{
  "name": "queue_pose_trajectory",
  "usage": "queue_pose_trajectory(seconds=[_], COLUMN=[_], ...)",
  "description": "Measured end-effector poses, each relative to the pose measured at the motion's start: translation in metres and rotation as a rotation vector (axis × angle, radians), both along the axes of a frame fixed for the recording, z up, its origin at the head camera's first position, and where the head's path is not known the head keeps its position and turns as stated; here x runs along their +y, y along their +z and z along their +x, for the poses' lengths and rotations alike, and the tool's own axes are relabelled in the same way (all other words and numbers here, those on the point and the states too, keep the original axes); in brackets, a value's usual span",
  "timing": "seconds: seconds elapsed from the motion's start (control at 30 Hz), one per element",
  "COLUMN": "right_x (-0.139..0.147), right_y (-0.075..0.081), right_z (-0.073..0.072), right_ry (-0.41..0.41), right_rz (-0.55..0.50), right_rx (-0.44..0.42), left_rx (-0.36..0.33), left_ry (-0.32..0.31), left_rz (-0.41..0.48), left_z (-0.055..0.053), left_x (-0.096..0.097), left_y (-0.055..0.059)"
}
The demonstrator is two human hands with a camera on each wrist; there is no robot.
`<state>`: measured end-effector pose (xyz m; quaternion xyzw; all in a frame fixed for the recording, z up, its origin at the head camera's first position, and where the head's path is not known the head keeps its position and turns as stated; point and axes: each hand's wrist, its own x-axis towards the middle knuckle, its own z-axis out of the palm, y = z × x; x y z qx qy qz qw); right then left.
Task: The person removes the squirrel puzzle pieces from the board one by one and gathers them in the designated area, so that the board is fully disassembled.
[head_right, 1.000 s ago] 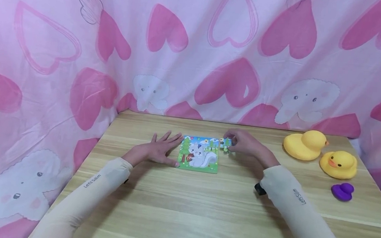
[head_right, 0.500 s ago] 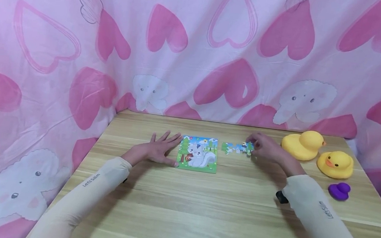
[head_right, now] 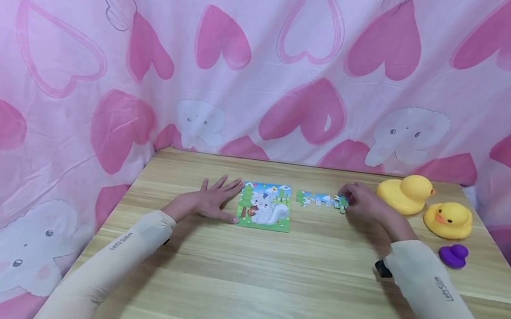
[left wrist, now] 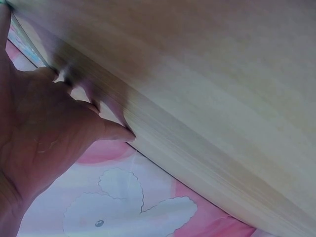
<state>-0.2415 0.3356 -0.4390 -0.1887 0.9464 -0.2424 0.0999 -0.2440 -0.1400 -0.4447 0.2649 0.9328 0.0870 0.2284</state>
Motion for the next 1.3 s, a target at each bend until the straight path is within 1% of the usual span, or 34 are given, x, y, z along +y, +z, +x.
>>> queue_pose_trajectory(seconds=[0.17,0.3,0.6,0.7,0.83,0.9,0.97,1.1,1.17,1.3], right_x=[0.0,-0.004,-0.006,-0.011,-0.024,-0.032,-0.04,-0.062,-0.073,-0.095], right_y=[0.002,0.006,0.013,0.013,0.012,0.012,0.012,0.012,0.012,0.011], right_z=[0.003,0.003,-0.003,-0.005,-0.007,-0.005,-0.003,0.002,0.003,0.003], right_ry=[-0.016,-0.018,-0.023,-0.021,-0.011,-0.013,-0.005,0.012,0.038,0.088], right_rz=[0.037,0.066,0.129,0.141,0.147,0.123,0.079,-0.019,-0.075,-0.206], right_rx=[-0.021,-0.013,-0.073,-0.041,0.047,0.07,0.071,0.025,0.006,-0.064], left_rx=[0.008,0.019,0.008,0.007,0.016,0.017,0.013,0.003,0.002,0.008], left_ry=[-0.009,-0.007,-0.006,-0.005,-0.006,-0.005,-0.006,-0.008,-0.007,-0.007], left_rz=[0.006,0.012,0.021,0.015,0.001,0.0,0.004,0.014,0.018,0.004], left_z=[0.0,-0.001,-0.002,-0.003,-0.003,-0.003,-0.003,-0.002,-0.002,-0.001], left_x=[0.001,0.0,0.0,0.0,0.0,-0.001,0.0,0.001,0.001,0.0], left_y=[-0.002,-0.003,-0.004,-0.004,-0.003,-0.001,0.001,0.003,0.002,0.001])
